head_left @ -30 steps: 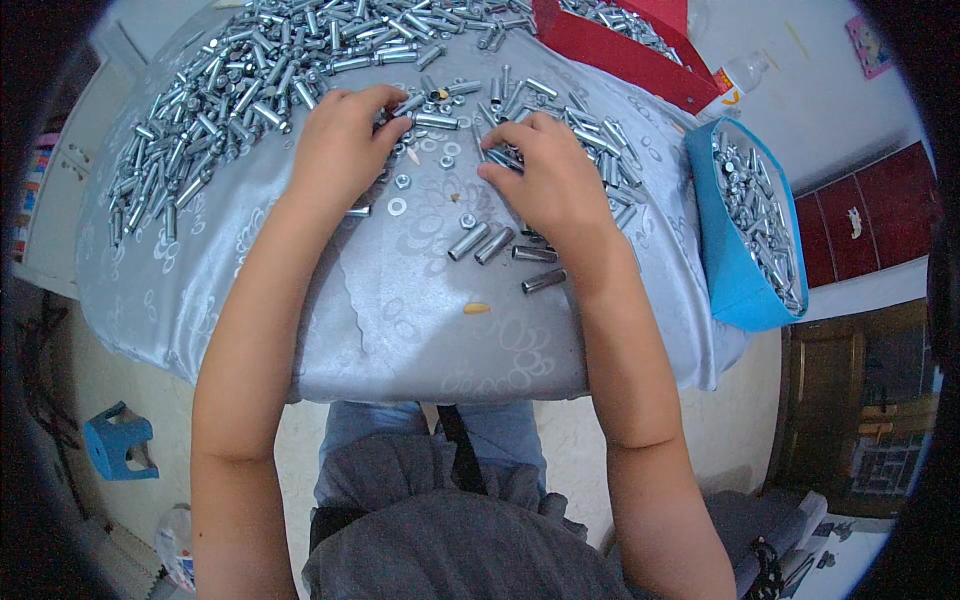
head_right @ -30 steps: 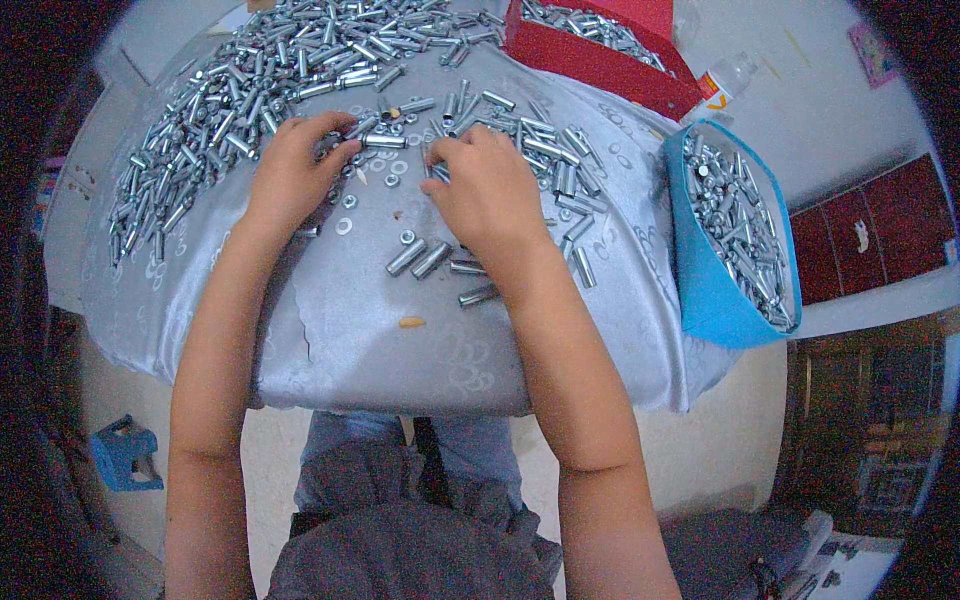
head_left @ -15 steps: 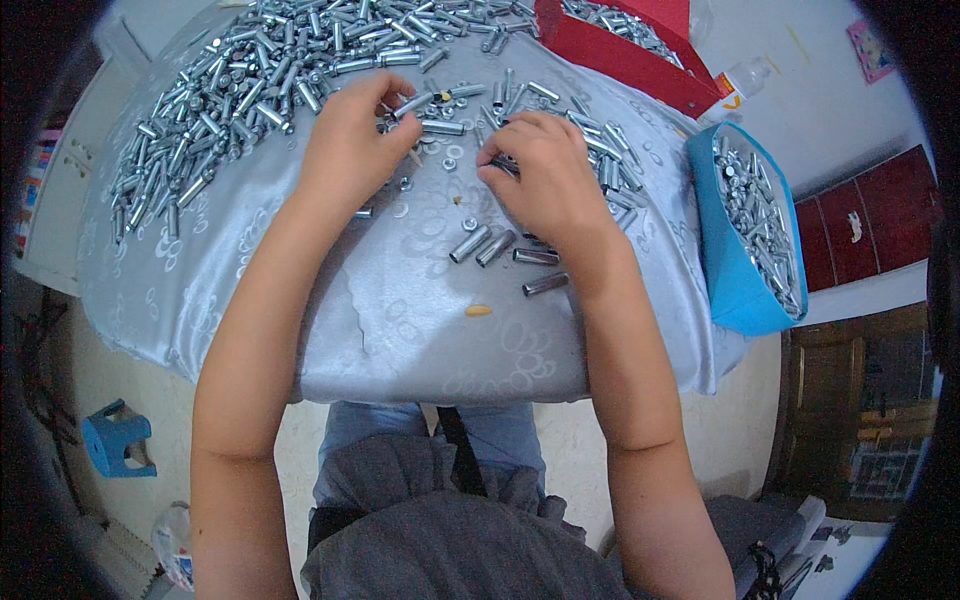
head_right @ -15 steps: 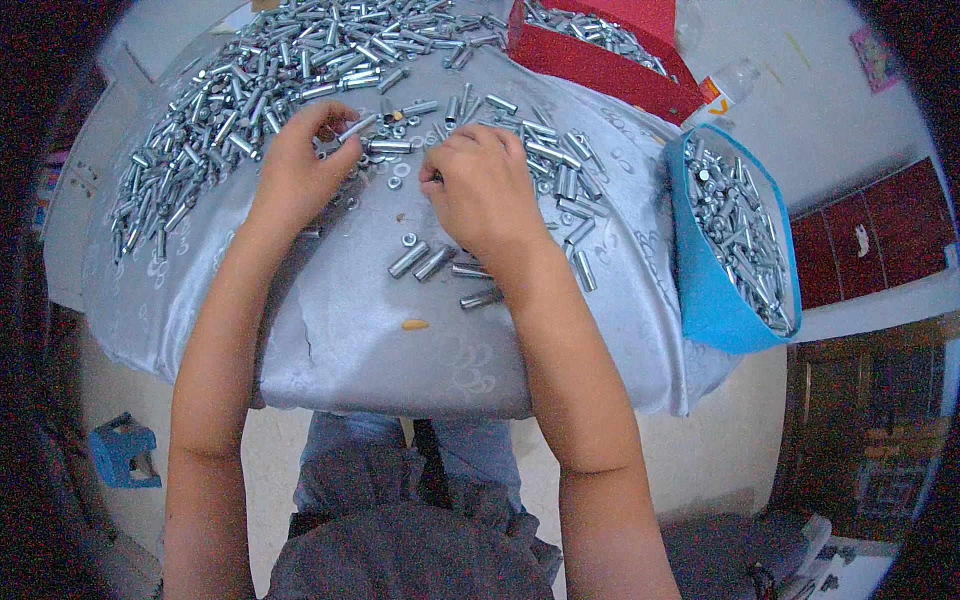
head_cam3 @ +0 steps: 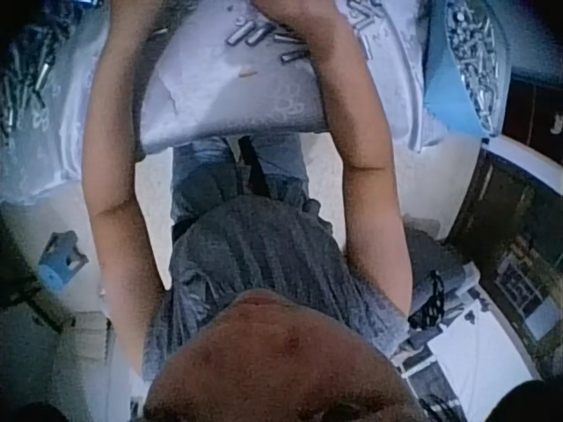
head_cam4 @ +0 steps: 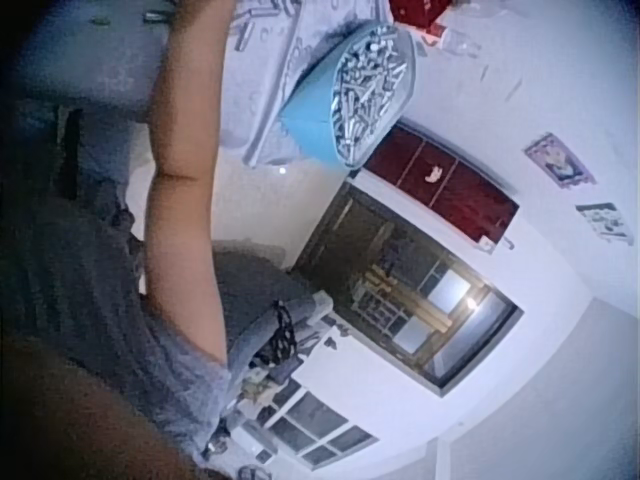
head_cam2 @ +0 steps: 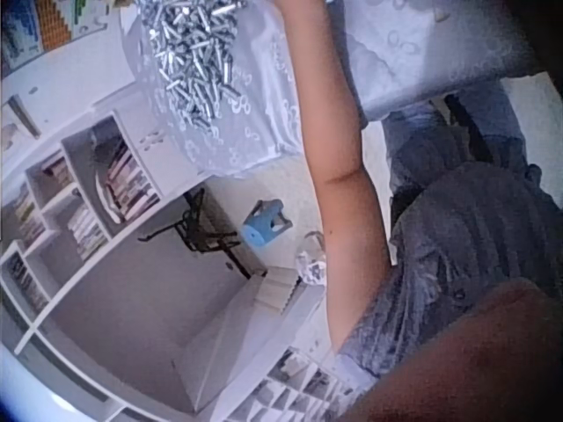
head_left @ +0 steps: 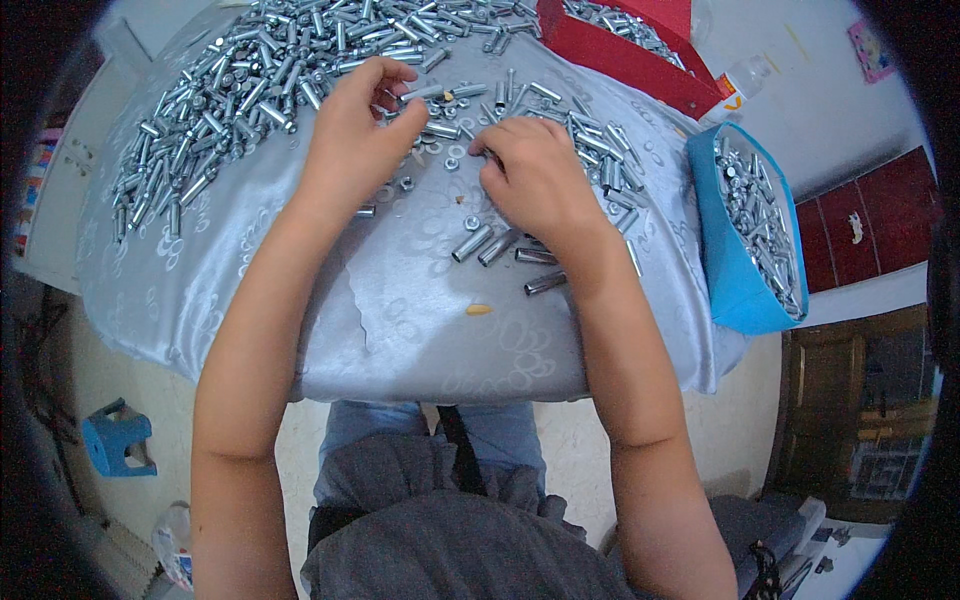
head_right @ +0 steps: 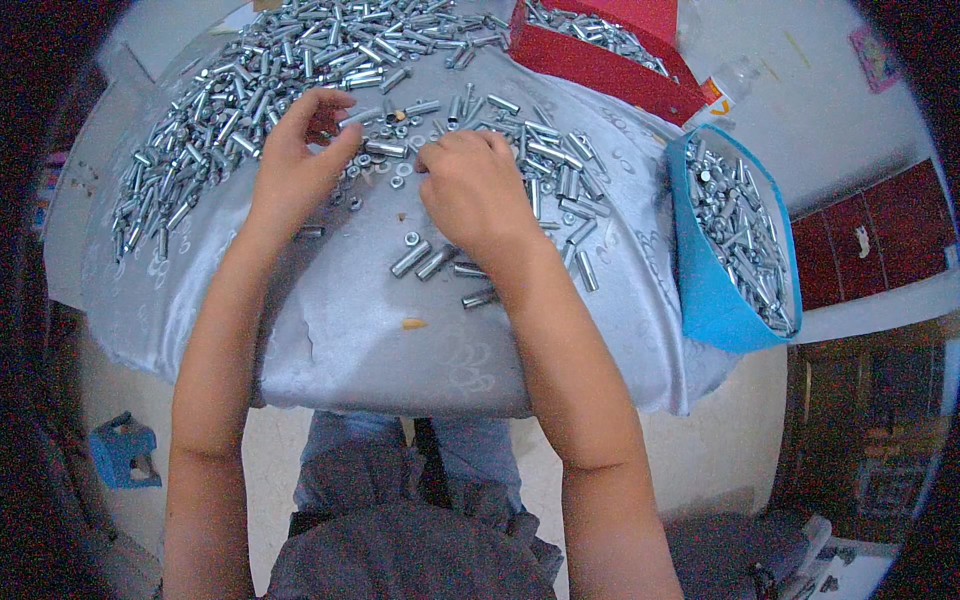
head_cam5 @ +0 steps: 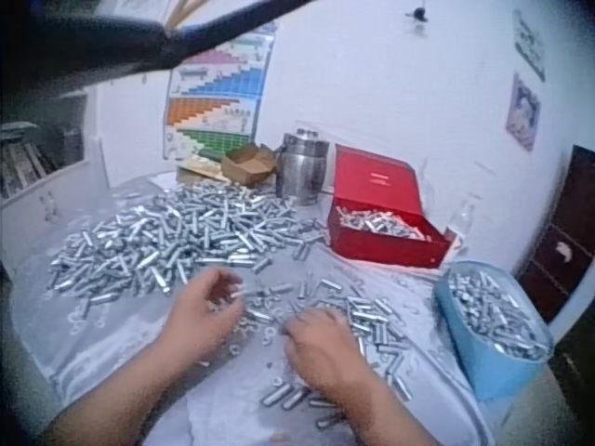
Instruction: The person sits at a table covered with a white cloth and repeatedly picks up metal bolts and washers. They thread the washers onto the bolts by hand and place the assembled units into a blue container on the right side of the table.
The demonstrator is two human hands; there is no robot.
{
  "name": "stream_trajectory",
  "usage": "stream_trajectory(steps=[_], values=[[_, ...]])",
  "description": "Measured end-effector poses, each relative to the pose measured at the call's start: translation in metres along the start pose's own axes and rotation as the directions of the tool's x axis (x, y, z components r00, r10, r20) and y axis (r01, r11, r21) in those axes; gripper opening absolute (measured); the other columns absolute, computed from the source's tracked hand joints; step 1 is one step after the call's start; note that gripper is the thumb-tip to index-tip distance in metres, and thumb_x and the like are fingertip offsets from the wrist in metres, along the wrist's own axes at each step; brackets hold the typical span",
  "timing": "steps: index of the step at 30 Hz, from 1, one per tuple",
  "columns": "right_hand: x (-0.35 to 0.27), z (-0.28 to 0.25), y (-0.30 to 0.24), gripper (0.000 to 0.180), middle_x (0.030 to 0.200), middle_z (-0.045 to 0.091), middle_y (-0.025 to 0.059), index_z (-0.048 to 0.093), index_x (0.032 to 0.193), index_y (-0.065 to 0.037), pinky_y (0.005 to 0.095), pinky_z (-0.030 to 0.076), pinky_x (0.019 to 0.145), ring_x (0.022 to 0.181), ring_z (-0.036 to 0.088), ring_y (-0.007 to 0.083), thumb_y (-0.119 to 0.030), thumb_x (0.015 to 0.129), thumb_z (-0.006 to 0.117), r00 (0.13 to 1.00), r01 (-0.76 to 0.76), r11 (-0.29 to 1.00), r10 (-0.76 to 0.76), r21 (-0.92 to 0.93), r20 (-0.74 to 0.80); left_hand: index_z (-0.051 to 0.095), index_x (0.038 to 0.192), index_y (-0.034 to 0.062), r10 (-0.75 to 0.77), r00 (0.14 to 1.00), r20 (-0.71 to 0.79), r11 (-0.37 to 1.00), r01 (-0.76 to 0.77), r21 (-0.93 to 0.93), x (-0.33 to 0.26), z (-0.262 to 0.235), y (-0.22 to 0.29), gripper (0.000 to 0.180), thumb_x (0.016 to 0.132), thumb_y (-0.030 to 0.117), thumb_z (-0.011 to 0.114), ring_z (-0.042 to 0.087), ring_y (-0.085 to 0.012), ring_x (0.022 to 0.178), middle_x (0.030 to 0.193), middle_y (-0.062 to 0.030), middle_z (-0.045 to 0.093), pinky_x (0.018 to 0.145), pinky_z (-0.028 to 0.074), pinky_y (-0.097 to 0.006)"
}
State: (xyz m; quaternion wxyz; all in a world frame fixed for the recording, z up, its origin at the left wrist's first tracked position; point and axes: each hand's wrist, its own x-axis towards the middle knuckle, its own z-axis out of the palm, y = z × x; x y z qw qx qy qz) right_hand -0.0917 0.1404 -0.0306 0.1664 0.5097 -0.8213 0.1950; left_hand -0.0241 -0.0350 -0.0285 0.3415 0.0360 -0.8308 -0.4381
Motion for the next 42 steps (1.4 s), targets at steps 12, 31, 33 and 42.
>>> stream_trajectory(steps=[12,31,33,42], values=[[0.007,-0.024,-0.013,0.016,0.081,0.061,0.0149,0.058,0.091,-0.001,0.0309,0.047,0.065,0.072,0.061,0.0232,-0.010,0.077,0.057,0.897,-0.197,0.819,0.372,0.539,-0.237,0.052,0.095,0.0023,0.000,0.998,0.061,0.941,0.021,-0.339,-0.001,0.006,0.006,0.028,0.070,0.005,0.064,0.054,-0.0095,0.080,0.089,-0.0044,0.055,0.071,0.045,-0.022],[0.009,-0.030,-0.020,0.014,0.082,0.060,0.0073,0.057,0.087,0.004,0.0208,0.047,0.065,0.072,0.057,0.0101,-0.003,0.076,0.061,0.822,0.005,0.472,0.500,0.882,-0.273,0.049,0.109,-0.0045,-0.307,0.874,0.376,0.561,0.485,-0.670,-0.003,-0.001,0.024,0.030,0.082,0.008,0.054,0.058,-0.0169,0.088,0.096,-0.0109,0.055,0.081,0.048,-0.024],[0.010,-0.032,-0.021,0.014,0.083,0.060,0.0073,0.057,0.088,0.003,0.0206,0.046,0.066,0.073,0.057,0.0102,-0.003,0.076,0.061,0.808,0.006,0.474,0.517,0.881,-0.284,0.049,0.111,-0.0021,-0.320,0.855,0.407,0.548,0.518,-0.657,-0.003,-0.002,0.027,0.030,0.083,0.008,0.054,0.057,-0.0160,0.090,0.099,-0.0096,0.054,0.082,0.047,-0.024],[0.008,-0.034,-0.017,0.015,0.083,0.059,0.0063,0.057,0.089,0.002,0.0200,0.045,0.068,0.074,0.056,0.0094,-0.004,0.076,0.061,0.789,-0.013,0.525,0.528,0.851,-0.314,0.047,0.112,-0.0030,-0.372,0.829,0.417,0.465,0.556,-0.689,-0.003,-0.001,0.029,0.033,0.083,0.009,0.054,0.055,-0.0172,0.095,0.103,-0.0103,0.053,0.085,0.046,-0.024]])
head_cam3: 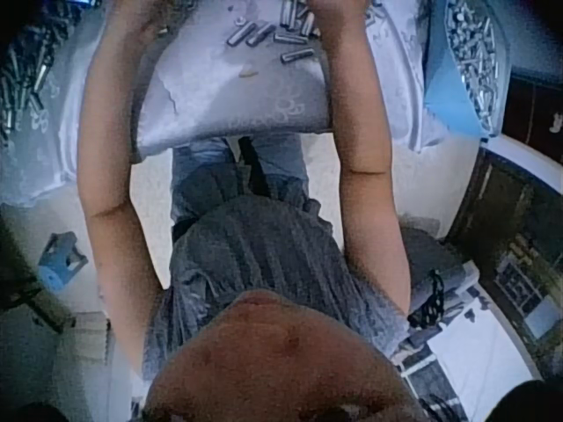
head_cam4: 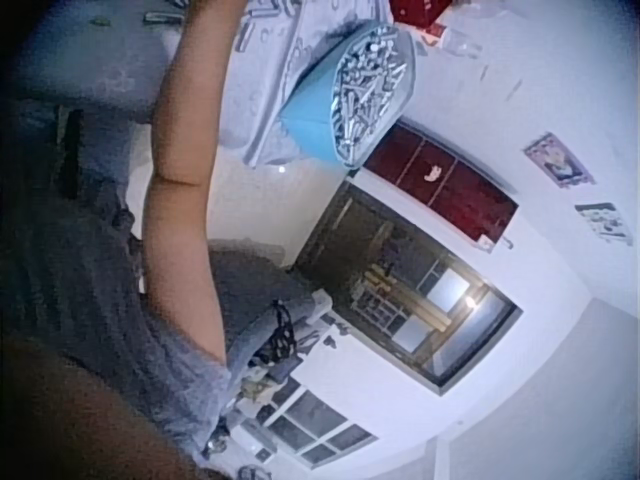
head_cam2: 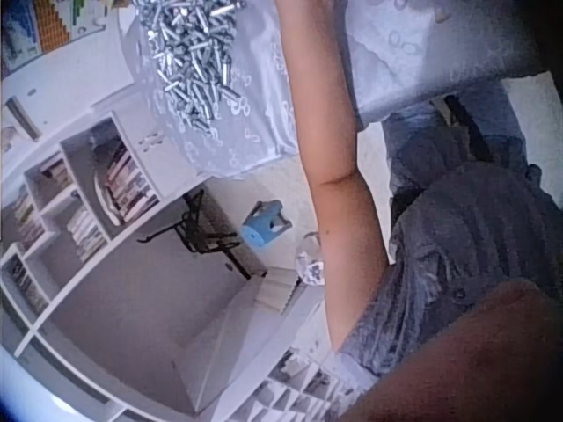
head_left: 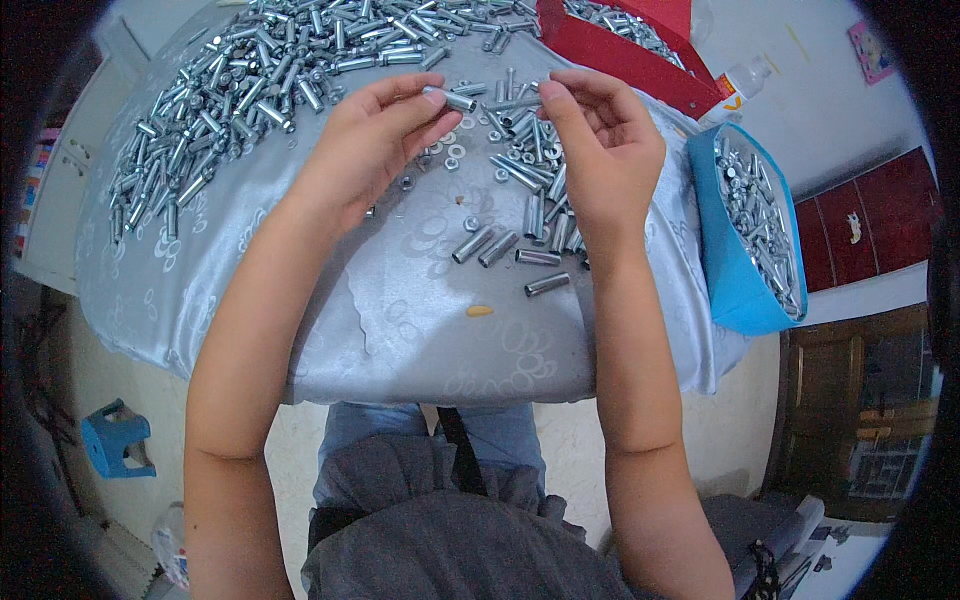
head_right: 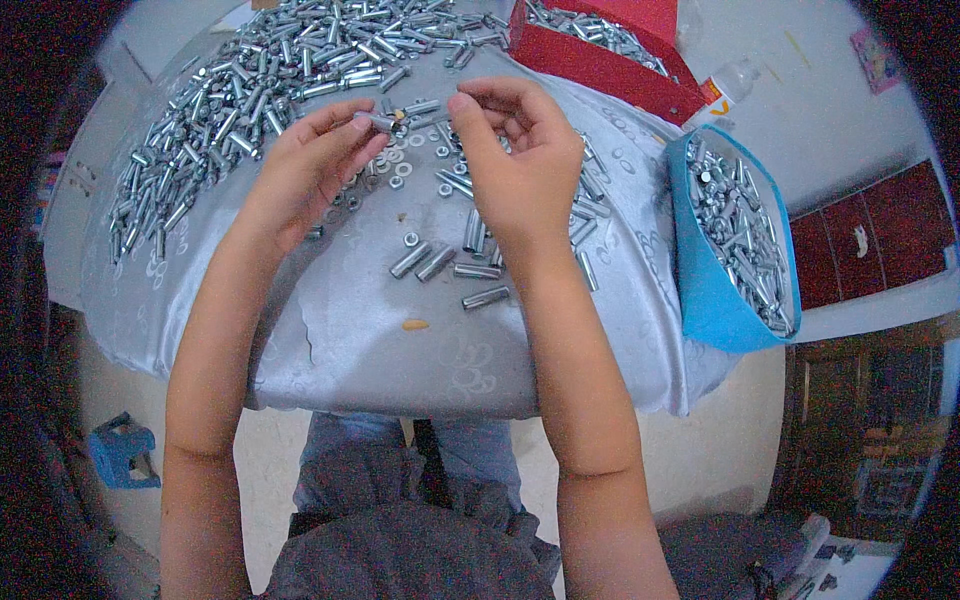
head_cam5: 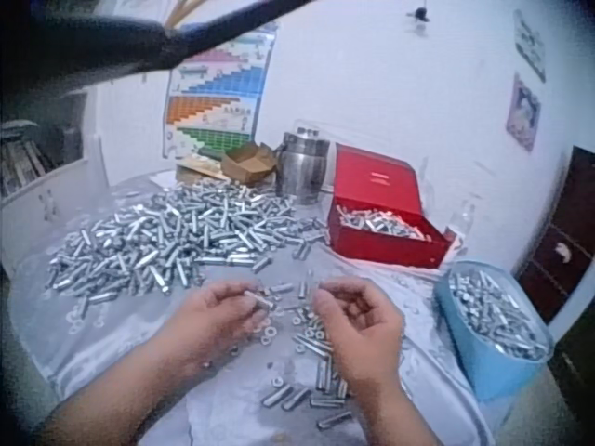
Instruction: The person sits at a table covered with a white cloth and repeatedly picks up metal bolts and washers. They thread the washers onto the bolts by hand and place the assembled units into a blue container on the right side of the table.
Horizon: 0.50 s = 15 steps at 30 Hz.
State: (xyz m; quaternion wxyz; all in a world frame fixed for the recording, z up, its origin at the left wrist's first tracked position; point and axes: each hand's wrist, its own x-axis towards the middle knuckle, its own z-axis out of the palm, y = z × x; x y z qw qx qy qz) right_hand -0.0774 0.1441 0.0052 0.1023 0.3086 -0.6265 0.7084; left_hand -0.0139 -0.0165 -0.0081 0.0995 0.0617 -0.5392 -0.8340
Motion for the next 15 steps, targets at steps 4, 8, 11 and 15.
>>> stream_trajectory(steps=[4,8,11,15], values=[[-0.0014,0.0032,0.0042,0.015,0.083,0.059,0.0061,0.057,0.089,0.002,0.0206,0.044,0.070,0.076,0.056,0.0091,-0.004,0.076,0.061,1.000,0.019,0.999,-0.020,0.036,0.021,0.045,0.112,-0.0042,-0.020,0.999,0.036,1.000,0.019,0.021,-0.0024,-0.0012,0.0020,0.034,0.083,0.010,0.054,0.055,-0.0173,0.095,0.102,-0.0109,0.053,0.084,0.046,-0.023],[-0.0014,0.0030,0.0059,0.014,0.084,0.059,0.0063,0.057,0.089,0.002,0.0204,0.044,0.070,0.076,0.056,0.0091,-0.004,0.077,0.061,0.999,0.017,0.999,-0.018,0.034,0.039,0.045,0.112,-0.0051,-0.039,0.997,0.073,0.999,0.036,0.039,-0.0030,-0.0005,0.0003,0.034,0.083,0.010,0.054,0.055,-0.0175,0.095,0.102,-0.0113,0.053,0.085,0.046,-0.024],[-0.0016,0.0003,0.0025,0.014,0.084,0.059,0.0064,0.057,0.089,0.002,0.0204,0.044,0.070,0.076,0.056,0.0092,-0.005,0.077,0.061,0.999,0.033,0.999,-0.033,0.000,0.010,0.044,0.111,-0.0059,-0.033,0.998,0.055,0.999,0.033,-0.004,-0.0015,0.0014,-0.0014,0.034,0.083,0.010,0.054,0.055,-0.0178,0.095,0.102,-0.0115,0.053,0.085,0.046,-0.024],[-0.0007,0.0013,-0.0010,0.014,0.085,0.059,0.0066,0.057,0.089,0.002,0.0203,0.044,0.070,0.076,0.056,0.0092,-0.005,0.077,0.061,1.000,0.008,1.000,-0.009,-0.019,-0.016,0.044,0.111,-0.0066,-0.020,1.000,0.005,0.997,0.021,-0.069,0.0023,-0.0042,-0.0036,0.034,0.083,0.010,0.054,0.054,-0.0176,0.095,0.102,-0.0118,0.053,0.086,0.046,-0.024]])
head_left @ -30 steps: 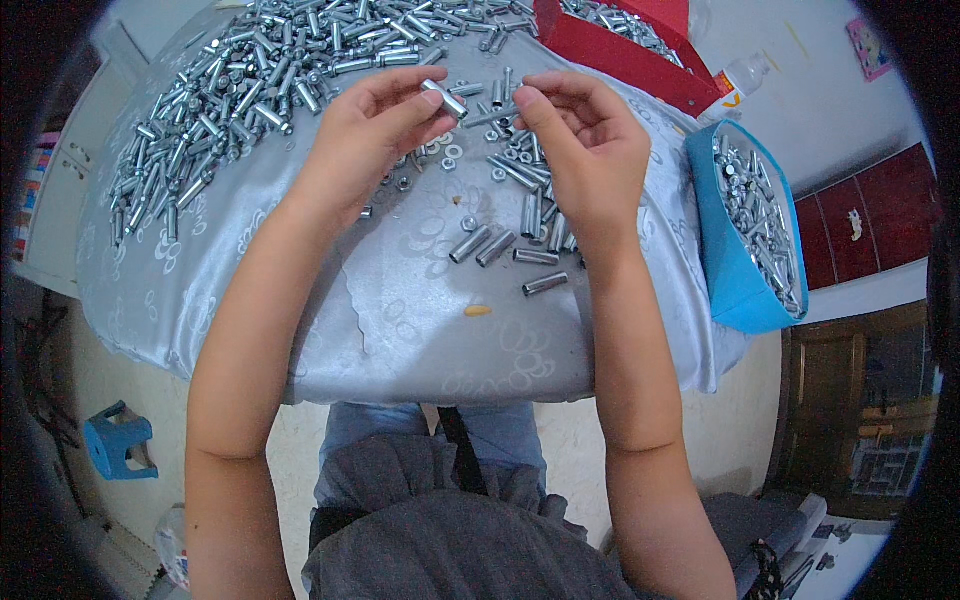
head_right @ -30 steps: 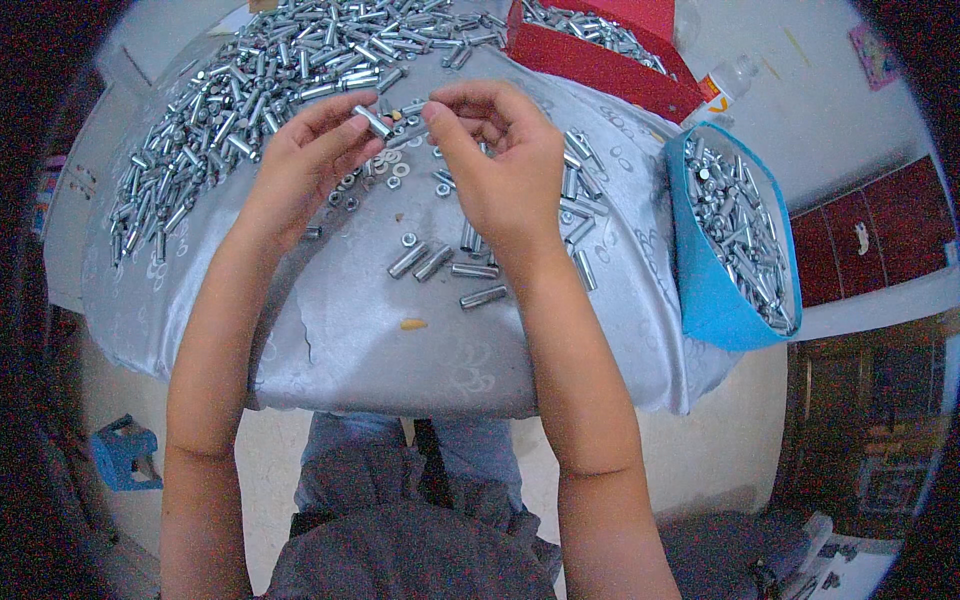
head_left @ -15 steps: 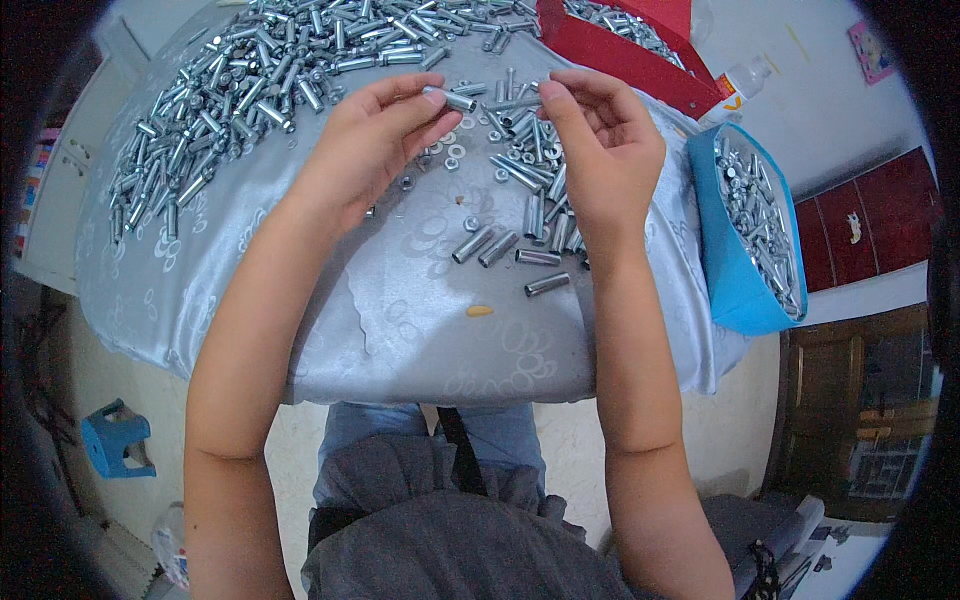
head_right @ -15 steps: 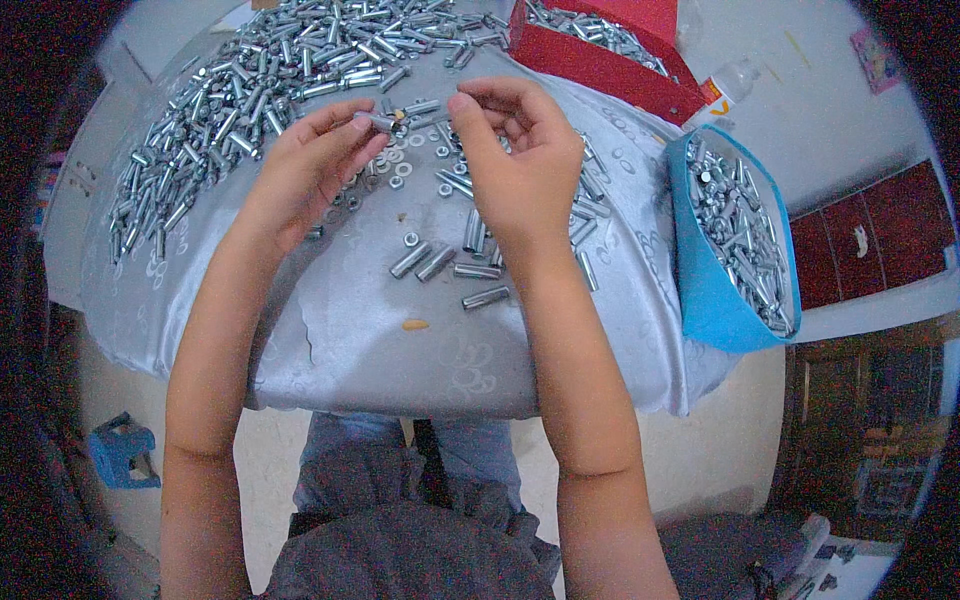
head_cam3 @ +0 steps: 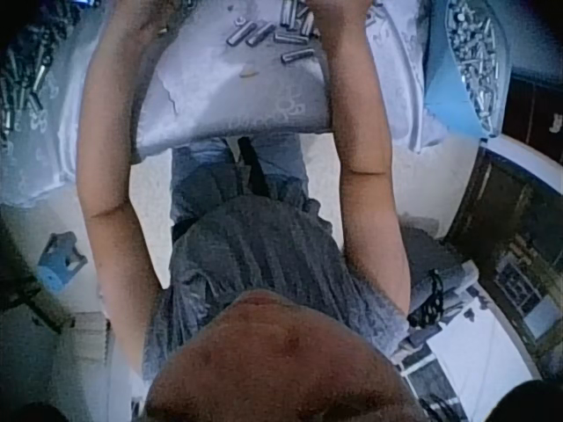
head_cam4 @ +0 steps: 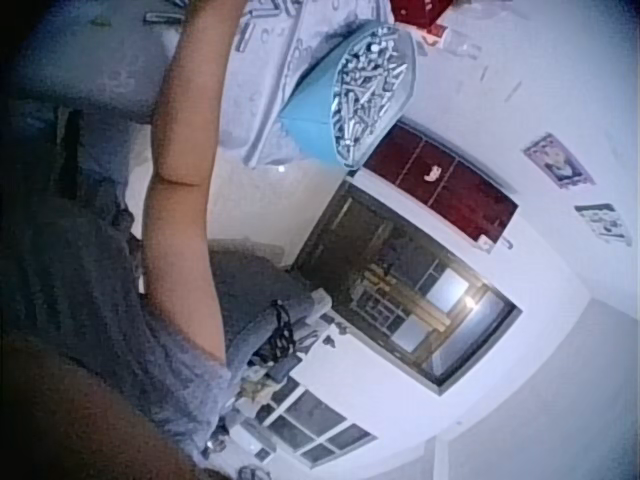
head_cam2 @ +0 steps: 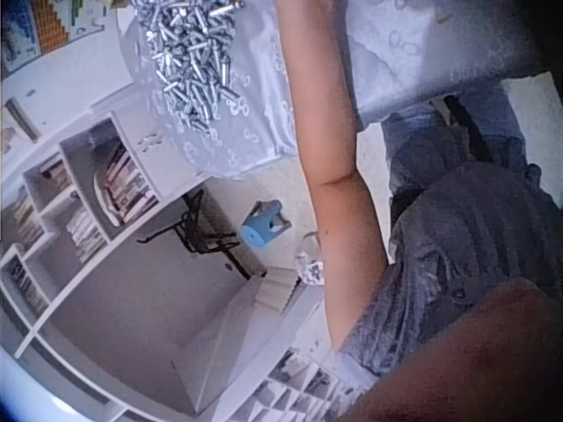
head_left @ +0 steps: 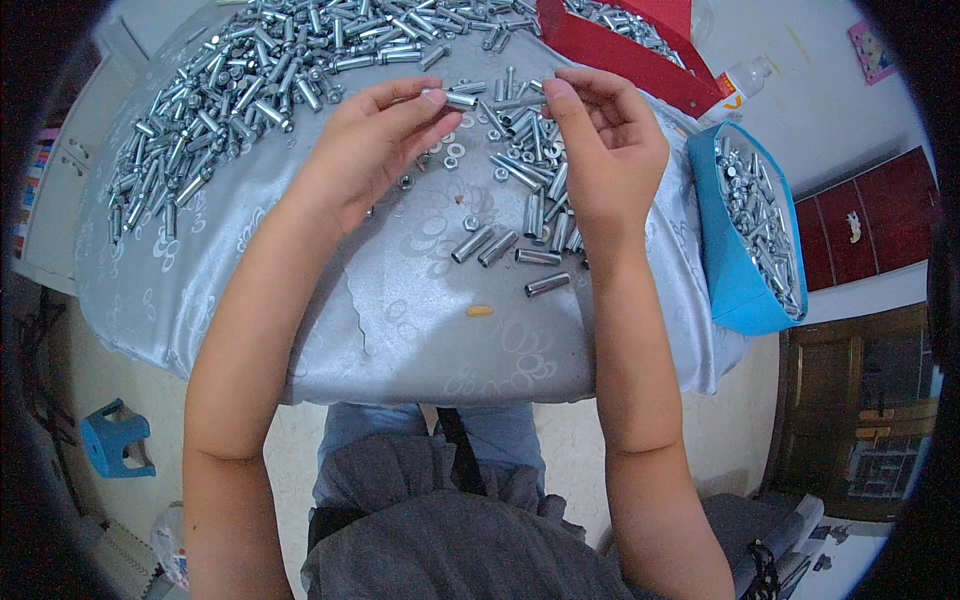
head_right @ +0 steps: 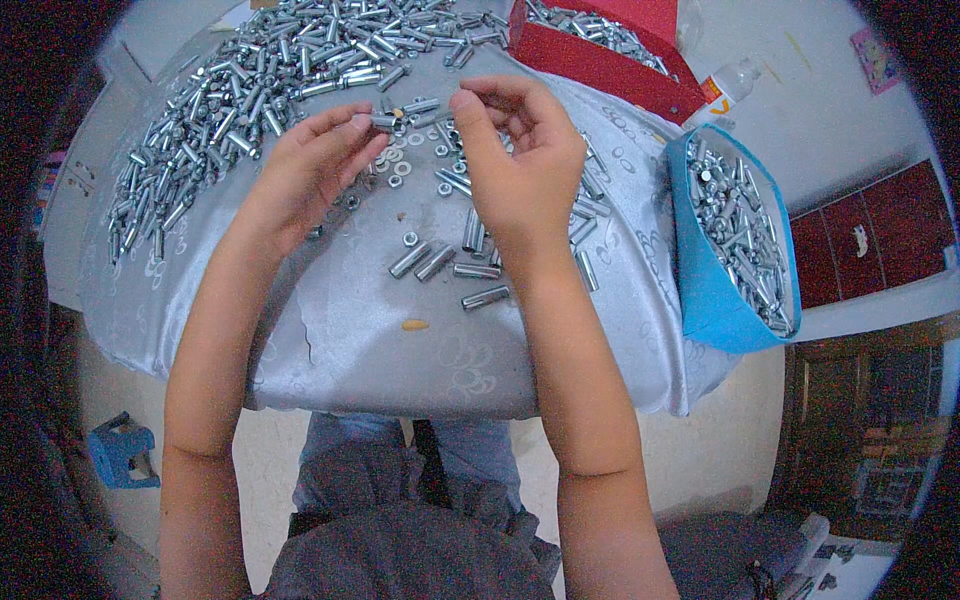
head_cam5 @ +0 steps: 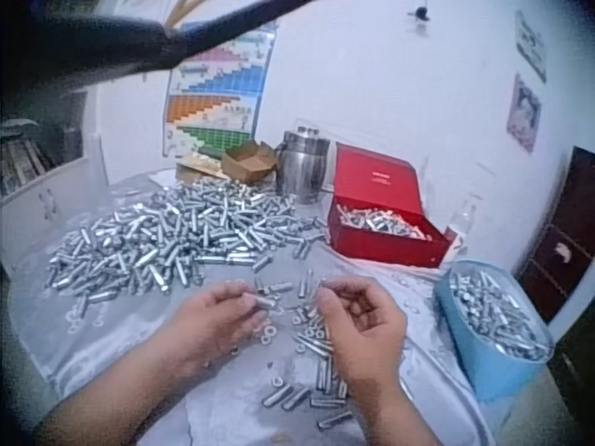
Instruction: The person sits at a table covered with a white cloth and repeatedly picks up metal bolts and washers. They thread the washers onto the bolts by hand and place the assembled units into a blue container on the right side of the table.
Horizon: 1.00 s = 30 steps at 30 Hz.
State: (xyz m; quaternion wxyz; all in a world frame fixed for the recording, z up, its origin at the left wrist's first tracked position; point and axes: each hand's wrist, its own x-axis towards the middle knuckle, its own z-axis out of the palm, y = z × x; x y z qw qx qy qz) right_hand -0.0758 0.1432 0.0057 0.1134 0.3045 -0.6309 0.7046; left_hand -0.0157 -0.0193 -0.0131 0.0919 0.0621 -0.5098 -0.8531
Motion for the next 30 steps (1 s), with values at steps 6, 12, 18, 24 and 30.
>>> stream_trajectory(steps=[6,12,18,24,30], values=[[-0.001,0.001,0.003,0.014,0.085,0.059,0.0069,0.057,0.089,0.002,0.0209,0.045,0.069,0.076,0.056,0.0097,-0.004,0.077,0.060,1.000,0.022,0.999,-0.022,0.029,0.016,0.045,0.110,-0.0065,-0.012,1.000,0.002,1.000,0.012,0.007,-0.003,0.004,0.003,0.033,0.083,0.009,0.054,0.054,-0.0183,0.096,0.101,-0.0119,0.053,0.086,0.046,-0.024],[-0.001,0.003,0.008,0.014,0.084,0.060,0.0069,0.057,0.090,0.002,0.0214,0.045,0.069,0.076,0.056,0.0105,-0.004,0.077,0.059,0.995,0.022,0.997,-0.029,0.079,0.094,0.048,0.105,-0.0044,-0.033,0.994,0.101,0.995,0.023,0.093,-0.005,0.005,0.002,0.029,0.082,0.012,0.056,0.056,-0.0183,0.093,0.098,-0.0107,0.054,0.085,0.046,-0.025],[-0.008,0.009,0.012,0.023,0.088,0.062,0.0112,0.057,0.098,0.003,0.0246,0.045,0.071,0.079,0.059,0.0147,-0.014,0.083,0.053,0.971,0.028,1.000,-0.028,0.004,0.236,0.049,0.106,0.0005,-0.023,0.980,0.196,0.959,-0.033,0.282,-0.010,0.007,-0.002,0.031,0.081,0.016,0.059,0.056,-0.0121,0.085,0.092,-0.0064,0.059,0.077,0.044,-0.022],[-0.014,0.012,0.007,0.033,0.099,0.059,0.0188,0.053,0.105,0.004,0.0290,0.043,0.079,0.092,0.058,0.0243,-0.023,0.088,0.043,0.931,0.107,0.993,-0.085,-0.042,0.355,0.050,0.108,0.0009,0.140,0.965,0.220,0.922,-0.208,0.326,-0.009,0.007,-0.014,0.032,0.080,0.013,0.059,0.055,-0.0081,0.079,0.089,-0.0065,0.061,0.073,0.043,-0.021],[-0.005,0.001,0.005,0.031,0.106,0.056,0.0164,0.054,0.110,-0.003,0.0280,0.038,0.086,0.100,0.053,0.0222,-0.021,0.086,0.049,0.930,0.166,0.968,-0.090,-0.190,0.356,0.052,0.112,0.0035,0.202,0.977,0.059,0.904,-0.210,0.372,-0.004,0.002,-0.005,0.033,0.081,0.014,0.056,0.053,-0.0061,0.073,0.089,-0.0062,0.063,0.068,0.043,-0.020]])
